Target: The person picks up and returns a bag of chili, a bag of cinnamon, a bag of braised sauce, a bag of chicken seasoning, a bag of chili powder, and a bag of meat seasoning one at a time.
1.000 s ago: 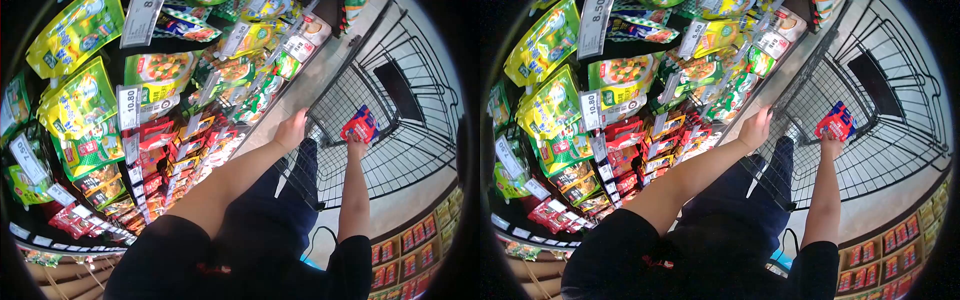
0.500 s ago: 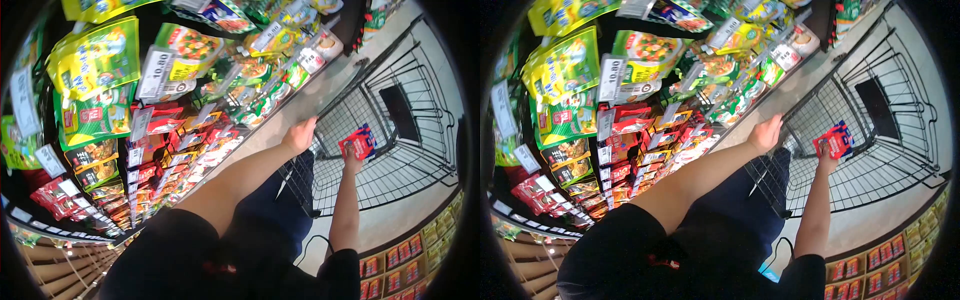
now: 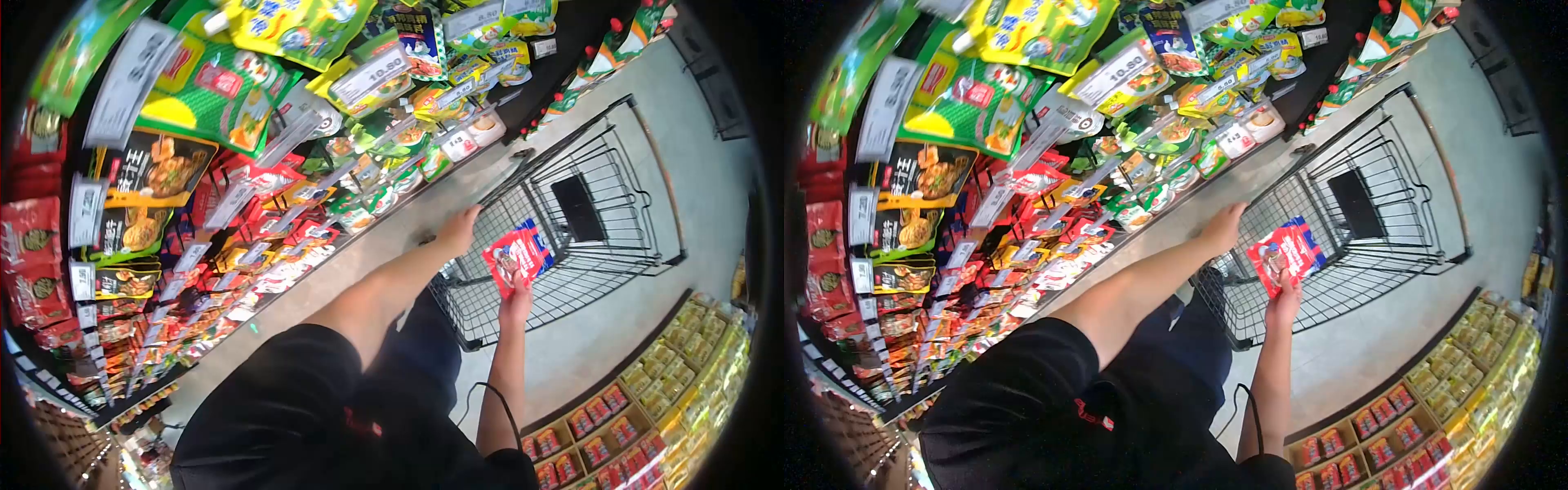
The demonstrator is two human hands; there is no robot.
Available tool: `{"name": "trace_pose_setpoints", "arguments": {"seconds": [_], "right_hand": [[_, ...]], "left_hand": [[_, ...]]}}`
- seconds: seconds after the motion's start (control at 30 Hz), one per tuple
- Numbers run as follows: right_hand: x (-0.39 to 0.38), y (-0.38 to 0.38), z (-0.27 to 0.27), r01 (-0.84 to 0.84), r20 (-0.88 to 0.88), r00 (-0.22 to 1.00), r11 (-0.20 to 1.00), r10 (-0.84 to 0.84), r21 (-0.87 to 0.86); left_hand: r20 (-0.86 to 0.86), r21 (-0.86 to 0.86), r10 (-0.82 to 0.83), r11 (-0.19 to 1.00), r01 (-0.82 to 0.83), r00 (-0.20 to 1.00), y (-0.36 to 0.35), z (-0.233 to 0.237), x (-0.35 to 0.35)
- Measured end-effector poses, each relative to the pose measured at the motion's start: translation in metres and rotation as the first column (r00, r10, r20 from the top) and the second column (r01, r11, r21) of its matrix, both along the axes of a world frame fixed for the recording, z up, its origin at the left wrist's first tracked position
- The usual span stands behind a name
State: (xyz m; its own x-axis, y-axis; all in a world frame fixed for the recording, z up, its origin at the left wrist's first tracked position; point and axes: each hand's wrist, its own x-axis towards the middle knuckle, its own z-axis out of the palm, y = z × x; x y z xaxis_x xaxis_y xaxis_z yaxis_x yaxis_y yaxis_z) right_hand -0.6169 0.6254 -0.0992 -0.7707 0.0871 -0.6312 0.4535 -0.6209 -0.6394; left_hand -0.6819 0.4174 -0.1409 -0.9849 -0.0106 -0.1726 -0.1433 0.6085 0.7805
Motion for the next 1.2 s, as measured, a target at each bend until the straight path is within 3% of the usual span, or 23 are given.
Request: {"name": "trace_pose_setpoints", "arguments": {"seconds": [0.03, 0.1, 0.17, 0.2, 0.23, 0.33, 0.4, 0.43, 0.5, 0.63, 0.77, 0.9, 1.07, 1.13, 1.2], "right_hand": [[0.006, -0.009, 0.033, -0.001, -0.019, 1.0, 1.0, 0.001, 0.02], [0.023, -0.028, 0.089, -0.122, -0.127, 0.984, 0.991, 0.128, 0.052], [0.046, -0.044, 0.13, -0.175, -0.193, 0.963, 0.981, 0.188, 0.082], [0.057, -0.057, 0.151, -0.207, -0.221, 0.949, 0.973, 0.226, 0.105], [0.067, -0.07, 0.166, -0.242, -0.252, 0.93, 0.962, 0.267, 0.126], [0.098, -0.109, 0.191, -0.387, -0.31, 0.867, 0.919, 0.391, 0.079], [0.116, -0.138, 0.201, -0.488, -0.333, 0.808, 0.869, 0.487, 0.087], [0.122, -0.154, 0.203, -0.535, -0.345, 0.771, 0.838, 0.536, 0.106], [0.134, -0.186, 0.21, -0.576, -0.356, 0.735, 0.808, 0.577, 0.123], [0.143, -0.226, 0.231, -0.609, -0.318, 0.751, 0.793, 0.579, 0.004], [0.144, -0.241, 0.245, -0.67, -0.336, 0.69, 0.741, 0.641, 0.038], [0.146, -0.248, 0.251, -0.672, -0.357, 0.678, 0.738, 0.643, 0.054], [0.151, -0.254, 0.255, -0.622, -0.374, 0.7, 0.777, 0.608, 0.099], [0.153, -0.252, 0.257, -0.602, -0.375, 0.703, 0.786, 0.604, 0.14], [0.157, -0.249, 0.265, -0.571, -0.356, 0.663, 0.752, 0.658, 0.329]], "left_hand": [[-0.019, 0.02, 0.001, 1.0, -0.001, 1.0, -0.002, 0.002, 0.011], [-0.376, 0.039, 0.286, 0.955, -0.294, 0.881, -0.005, 0.013, 0.043], [-0.072, 0.313, 0.23, 0.929, -0.197, 0.971, -0.028, 0.047, 0.086], [0.218, 0.624, 0.164, 0.735, -0.266, 0.962, -0.045, 0.069, 0.108], [0.438, 0.81, -0.02, 0.442, -0.385, 0.899, -0.064, 0.091, 0.129], [0.372, 0.871, -0.087, 0.378, -0.315, 0.924, -0.119, 0.167, 0.194], [0.355, 0.93, -0.057, 0.127, -0.346, 0.933, -0.142, 0.215, 0.226], [0.338, 0.937, -0.049, 0.117, -0.33, 0.94, -0.152, 0.231, 0.237], [0.297, 0.927, 0.093, 0.21, -0.31, 0.95, -0.169, 0.251, 0.258], [0.188, 0.957, 0.233, 0.177, -0.232, 0.954, -0.19, 0.259, 0.284], [0.295, 0.945, 0.267, 0.06, -0.321, 0.917, -0.201, 0.267, 0.296], [0.229, 0.973, 0.25, -0.028, -0.23, 0.941, -0.209, 0.28, 0.301], [0.129, 0.989, 0.343, 0.028, -0.148, 0.931, -0.214, 0.29, 0.294], [0.161, 0.976, 0.353, 0.085, -0.203, 0.922, -0.217, 0.278, 0.29], [0.196, 0.956, 0.364, 0.137, -0.26, 0.911, -0.217, 0.27, 0.285]]}}
